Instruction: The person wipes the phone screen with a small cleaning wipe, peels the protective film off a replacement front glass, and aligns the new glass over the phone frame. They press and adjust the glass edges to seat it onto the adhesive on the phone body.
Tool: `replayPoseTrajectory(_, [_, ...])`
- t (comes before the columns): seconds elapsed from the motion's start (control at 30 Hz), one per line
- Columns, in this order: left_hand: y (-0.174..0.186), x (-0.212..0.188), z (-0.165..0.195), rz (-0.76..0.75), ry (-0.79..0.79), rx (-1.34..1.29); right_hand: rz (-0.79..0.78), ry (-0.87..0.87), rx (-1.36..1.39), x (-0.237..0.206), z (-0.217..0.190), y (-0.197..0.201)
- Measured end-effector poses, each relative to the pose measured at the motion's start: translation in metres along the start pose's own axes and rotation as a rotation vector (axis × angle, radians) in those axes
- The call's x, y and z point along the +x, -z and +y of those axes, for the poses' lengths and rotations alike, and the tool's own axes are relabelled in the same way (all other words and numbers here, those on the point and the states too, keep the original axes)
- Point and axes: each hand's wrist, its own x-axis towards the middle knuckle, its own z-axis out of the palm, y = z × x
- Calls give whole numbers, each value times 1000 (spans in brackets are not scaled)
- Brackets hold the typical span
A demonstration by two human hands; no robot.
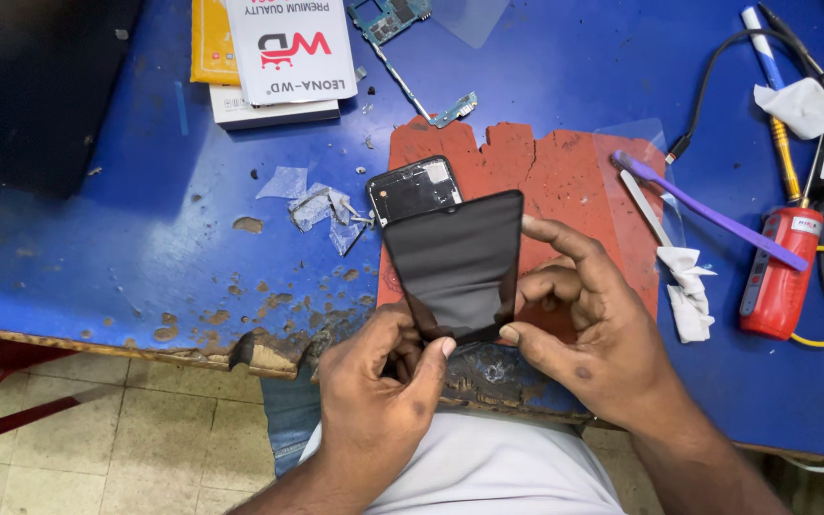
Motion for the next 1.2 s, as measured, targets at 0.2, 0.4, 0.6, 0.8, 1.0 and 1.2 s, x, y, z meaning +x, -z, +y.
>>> replayPoseTrajectory(0.2, [0,-1,1,30,-43,51,10,-29,-26,4,3,-2])
replayPoseTrajectory(0.4, [0,-1,2,40,-27,14,-5,22,65,3,1,-2])
replayPoseTrajectory(0.6, [-1,-2,1,31,-59,41,25,-16,46,5,0,-3])
replayPoseTrajectory(0.8, [-1,-3,0,31,-102,77,2,43,49,7,0,-3])
replayPoseTrajectory(1.0, [-1,-3,0,43,-97,61,-10,74,108,7,-1,-2])
replayPoseTrajectory(1.2, [-1,-3,-1,38,-125,89,5,45,60,9,-2,-2])
